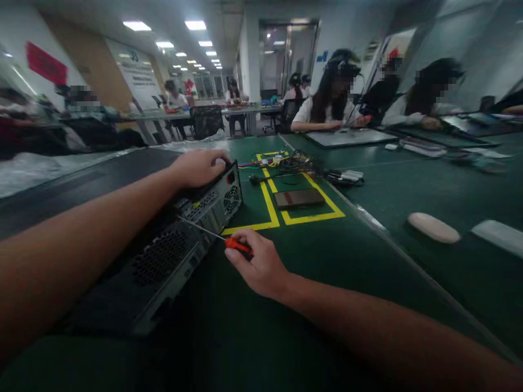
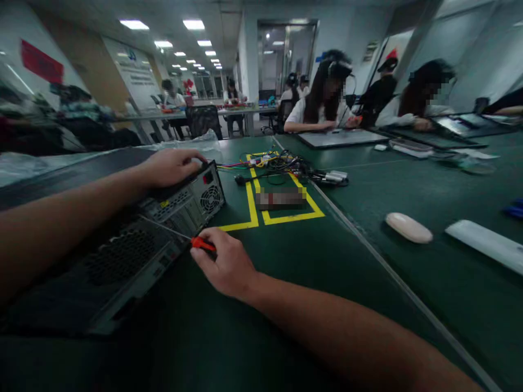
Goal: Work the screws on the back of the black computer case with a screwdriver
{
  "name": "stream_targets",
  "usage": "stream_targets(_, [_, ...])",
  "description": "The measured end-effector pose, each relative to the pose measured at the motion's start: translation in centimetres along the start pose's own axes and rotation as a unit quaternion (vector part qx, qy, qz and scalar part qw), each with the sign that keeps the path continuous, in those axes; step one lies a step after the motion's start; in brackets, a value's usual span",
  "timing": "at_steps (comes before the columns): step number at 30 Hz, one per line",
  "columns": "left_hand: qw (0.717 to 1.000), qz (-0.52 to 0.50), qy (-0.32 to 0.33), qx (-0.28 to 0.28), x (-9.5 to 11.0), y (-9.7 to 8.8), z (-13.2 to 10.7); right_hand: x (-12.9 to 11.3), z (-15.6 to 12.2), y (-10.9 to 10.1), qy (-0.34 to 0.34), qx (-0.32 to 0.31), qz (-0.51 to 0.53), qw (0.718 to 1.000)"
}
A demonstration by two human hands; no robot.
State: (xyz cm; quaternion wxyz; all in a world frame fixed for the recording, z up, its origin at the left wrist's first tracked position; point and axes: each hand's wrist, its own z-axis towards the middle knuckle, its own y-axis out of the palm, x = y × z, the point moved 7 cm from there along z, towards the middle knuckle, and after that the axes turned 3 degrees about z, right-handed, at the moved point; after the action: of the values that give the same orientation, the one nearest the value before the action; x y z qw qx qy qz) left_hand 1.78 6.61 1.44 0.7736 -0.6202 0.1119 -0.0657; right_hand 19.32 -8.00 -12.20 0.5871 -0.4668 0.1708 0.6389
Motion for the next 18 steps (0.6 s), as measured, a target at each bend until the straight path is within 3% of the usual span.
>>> stream_targets(11, [1.000,-0.010,0.007,-0.004,0.20,-0.33,-0.12,-0.18,0.03,0.28,-0.031,-0.017,-0.010,0.999])
stream_targets(18, [1.000,-0.012,0.007,-0.003,0.26,-0.39,-0.18,0.46,-0.12,0.46,0.001,-0.011,0.015,1.000])
